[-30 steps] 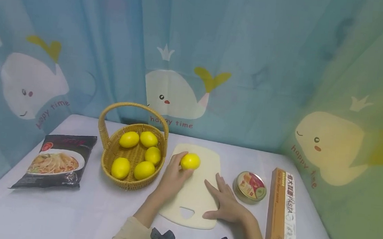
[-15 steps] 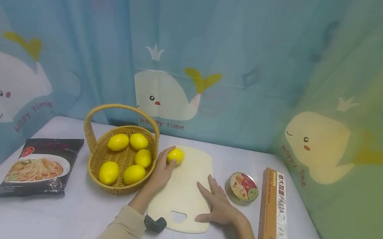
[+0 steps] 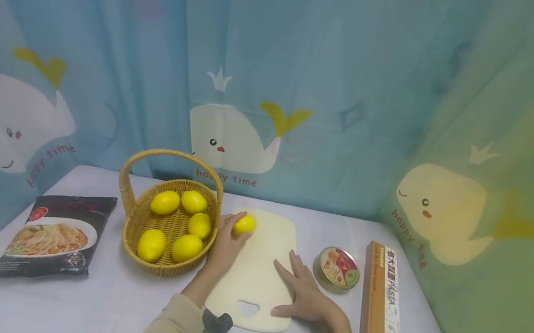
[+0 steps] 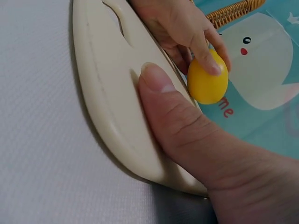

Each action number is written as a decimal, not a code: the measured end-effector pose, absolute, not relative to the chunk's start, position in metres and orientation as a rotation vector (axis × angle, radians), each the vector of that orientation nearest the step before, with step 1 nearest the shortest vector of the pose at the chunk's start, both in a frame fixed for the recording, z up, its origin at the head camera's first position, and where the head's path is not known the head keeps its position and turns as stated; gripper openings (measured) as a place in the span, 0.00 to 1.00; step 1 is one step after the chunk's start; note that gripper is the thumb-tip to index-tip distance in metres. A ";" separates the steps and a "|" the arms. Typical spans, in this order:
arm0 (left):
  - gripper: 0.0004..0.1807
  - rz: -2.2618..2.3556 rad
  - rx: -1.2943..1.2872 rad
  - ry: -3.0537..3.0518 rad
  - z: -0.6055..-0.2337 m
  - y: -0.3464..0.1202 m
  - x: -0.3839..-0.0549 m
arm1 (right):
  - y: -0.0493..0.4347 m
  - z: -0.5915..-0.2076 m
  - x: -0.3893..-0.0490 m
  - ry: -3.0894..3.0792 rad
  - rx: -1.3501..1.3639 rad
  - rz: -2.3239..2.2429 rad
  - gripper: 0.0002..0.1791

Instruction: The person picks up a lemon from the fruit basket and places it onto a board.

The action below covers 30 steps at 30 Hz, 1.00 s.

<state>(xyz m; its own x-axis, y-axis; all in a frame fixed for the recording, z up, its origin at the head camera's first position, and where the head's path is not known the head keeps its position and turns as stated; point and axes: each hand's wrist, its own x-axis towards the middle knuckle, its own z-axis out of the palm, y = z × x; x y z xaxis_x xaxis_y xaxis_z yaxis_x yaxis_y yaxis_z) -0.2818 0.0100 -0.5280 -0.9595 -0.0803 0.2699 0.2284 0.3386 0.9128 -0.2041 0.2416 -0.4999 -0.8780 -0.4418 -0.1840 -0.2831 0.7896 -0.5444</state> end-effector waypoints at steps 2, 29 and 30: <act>0.28 -1.668 -0.105 -2.361 -0.528 0.010 -0.281 | 0.241 -0.501 -0.204 2.676 -0.531 -0.739 0.56; 0.34 -1.458 0.027 -2.445 -0.525 0.014 -0.280 | 0.240 -0.502 -0.204 2.683 -0.504 -0.745 0.57; 0.34 -1.453 0.022 -2.447 -0.525 0.014 -0.280 | 0.240 -0.502 -0.204 2.683 -0.502 -0.745 0.57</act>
